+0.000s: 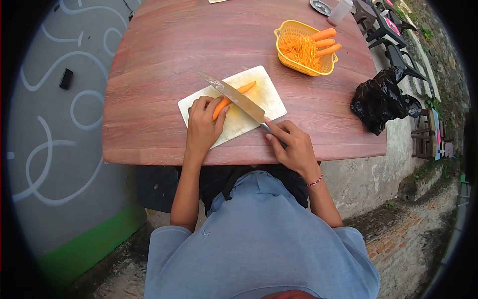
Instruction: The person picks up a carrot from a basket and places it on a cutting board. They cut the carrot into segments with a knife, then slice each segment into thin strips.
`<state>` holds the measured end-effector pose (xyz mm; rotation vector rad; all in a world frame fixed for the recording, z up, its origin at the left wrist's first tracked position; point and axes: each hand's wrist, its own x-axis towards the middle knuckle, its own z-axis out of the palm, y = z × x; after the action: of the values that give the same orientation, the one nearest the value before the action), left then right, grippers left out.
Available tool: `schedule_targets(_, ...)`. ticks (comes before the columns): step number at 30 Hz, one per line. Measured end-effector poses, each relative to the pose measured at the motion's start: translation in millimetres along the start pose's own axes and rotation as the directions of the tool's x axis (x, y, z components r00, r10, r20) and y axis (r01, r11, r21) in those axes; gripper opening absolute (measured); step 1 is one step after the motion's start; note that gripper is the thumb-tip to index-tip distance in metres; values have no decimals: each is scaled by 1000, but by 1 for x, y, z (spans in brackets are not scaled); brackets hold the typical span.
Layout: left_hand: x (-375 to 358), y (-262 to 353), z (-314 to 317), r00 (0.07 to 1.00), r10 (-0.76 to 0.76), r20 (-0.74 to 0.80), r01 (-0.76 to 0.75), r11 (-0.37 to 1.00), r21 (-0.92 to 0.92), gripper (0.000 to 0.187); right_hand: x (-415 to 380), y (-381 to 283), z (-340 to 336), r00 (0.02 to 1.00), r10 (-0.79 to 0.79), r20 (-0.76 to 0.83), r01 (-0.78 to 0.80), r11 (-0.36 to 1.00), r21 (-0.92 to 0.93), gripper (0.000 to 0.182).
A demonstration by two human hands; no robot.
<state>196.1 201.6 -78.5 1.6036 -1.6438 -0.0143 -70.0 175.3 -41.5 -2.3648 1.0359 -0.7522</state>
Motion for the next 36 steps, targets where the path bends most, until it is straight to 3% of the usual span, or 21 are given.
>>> schedule_targets(17,3,4,-3,999,-35,37,34,999,20,28,10,-6,-9,994,71,85,-72,997,0,44)
schedule_targets(26,3,2,-4,999,-19,26,20,1000,-10,31,16,-36,-7,973,205,106,-196,977,-83,43)
schedule_targets(29,3,3,-4,999,-32,17,32,999,-21,31,17,-40,-4,967,233,100,-227,972,-63,44)
schedule_targets(31,3,3,-5,997,-77,16,78,996,-53,30,16,-33,-3,976,212,59,-216,973,77,46)
schedule_targets(36,4,3,-5,995,-98,15,99,994,-56,29,10,-18,-8,989,141,39,-144,985,94,47)
